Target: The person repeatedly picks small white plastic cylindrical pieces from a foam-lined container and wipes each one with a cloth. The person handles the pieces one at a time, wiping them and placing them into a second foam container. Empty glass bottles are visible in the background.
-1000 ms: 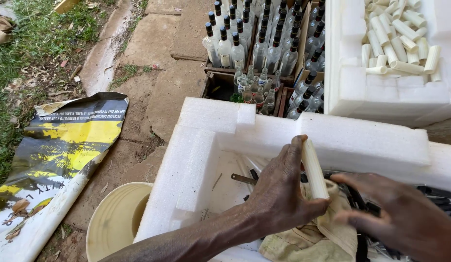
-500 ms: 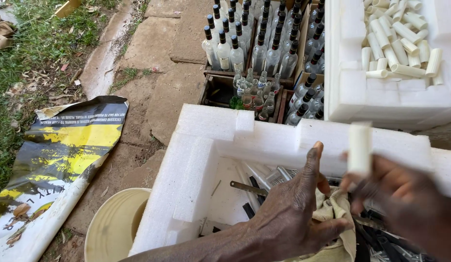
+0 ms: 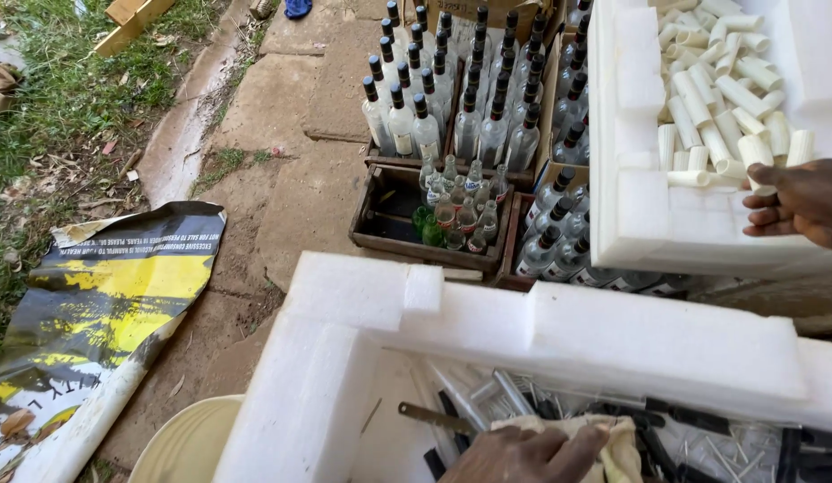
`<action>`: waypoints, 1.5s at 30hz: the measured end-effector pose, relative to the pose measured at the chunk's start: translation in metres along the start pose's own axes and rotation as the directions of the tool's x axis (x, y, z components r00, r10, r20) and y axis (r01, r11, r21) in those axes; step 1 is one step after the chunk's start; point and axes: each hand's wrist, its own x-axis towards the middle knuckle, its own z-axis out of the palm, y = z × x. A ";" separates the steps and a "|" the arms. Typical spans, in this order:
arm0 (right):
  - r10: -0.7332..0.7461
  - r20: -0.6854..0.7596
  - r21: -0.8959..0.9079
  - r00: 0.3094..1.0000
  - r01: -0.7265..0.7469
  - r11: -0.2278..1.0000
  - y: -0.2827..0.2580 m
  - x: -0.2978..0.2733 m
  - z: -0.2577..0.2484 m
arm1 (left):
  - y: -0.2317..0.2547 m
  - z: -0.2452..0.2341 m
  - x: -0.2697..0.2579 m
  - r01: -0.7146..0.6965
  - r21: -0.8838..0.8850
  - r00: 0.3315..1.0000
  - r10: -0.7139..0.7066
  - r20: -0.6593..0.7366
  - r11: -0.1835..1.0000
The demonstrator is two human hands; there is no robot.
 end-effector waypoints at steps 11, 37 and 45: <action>-0.440 -0.008 0.119 0.898 0.437 0.891 -0.112 -0.007 -0.029 | -0.048 0.068 0.016 0.643 -0.093 0.766 -0.640 0.069 0.760; -0.125 0.105 -0.573 0.987 0.163 0.803 0.069 -0.419 0.021 | 0.006 -0.026 -0.016 -0.091 -0.080 0.987 0.080 -0.139 0.993; -0.150 0.028 -0.863 0.988 0.099 0.495 0.142 -0.423 -0.007 | 0.027 -0.052 -0.015 -0.127 -0.258 0.798 -0.056 -0.601 0.958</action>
